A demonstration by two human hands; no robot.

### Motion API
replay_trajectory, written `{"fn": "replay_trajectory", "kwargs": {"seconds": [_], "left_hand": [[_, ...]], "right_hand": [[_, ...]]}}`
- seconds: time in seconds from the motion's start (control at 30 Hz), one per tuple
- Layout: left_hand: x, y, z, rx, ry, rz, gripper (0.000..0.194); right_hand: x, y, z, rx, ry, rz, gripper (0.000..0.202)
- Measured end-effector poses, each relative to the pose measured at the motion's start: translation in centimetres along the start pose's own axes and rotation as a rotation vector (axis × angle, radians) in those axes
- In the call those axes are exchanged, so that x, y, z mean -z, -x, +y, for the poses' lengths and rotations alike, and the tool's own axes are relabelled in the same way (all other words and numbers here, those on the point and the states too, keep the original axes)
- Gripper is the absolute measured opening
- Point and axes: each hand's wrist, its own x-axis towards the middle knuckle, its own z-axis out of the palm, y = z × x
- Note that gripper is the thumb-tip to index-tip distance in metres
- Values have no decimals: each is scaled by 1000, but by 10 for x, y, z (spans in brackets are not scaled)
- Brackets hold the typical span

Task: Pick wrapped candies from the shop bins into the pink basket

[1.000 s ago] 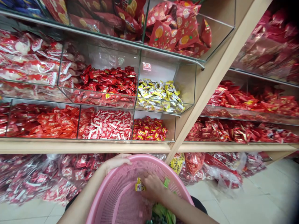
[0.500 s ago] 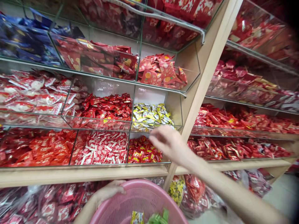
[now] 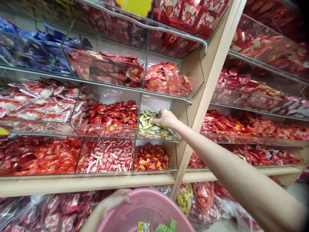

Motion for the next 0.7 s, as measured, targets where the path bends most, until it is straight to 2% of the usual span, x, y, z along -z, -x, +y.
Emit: {"fn": "replay_trajectory", "kwargs": {"seconds": [0.2, 0.37, 0.47, 0.6, 0.7], "left_hand": [[-5, 6, 6, 5, -20, 6, 31], [-4, 3, 5, 29, -27, 5, 35], [-2, 3, 4, 26, -31, 8, 36], [-3, 5, 5, 51, 8, -10, 39], [-4, 8, 8, 52, -22, -4, 40]], "right_hand": [[-5, -3, 4, -31, 32, -9, 45], [-8, 4, -4, -28, 91, 16, 41], [-10, 1, 0, -4, 73, 63, 38], [5, 6, 12, 61, -45, 185, 40], [26, 40, 18, 240, -223, 266, 42]]}}
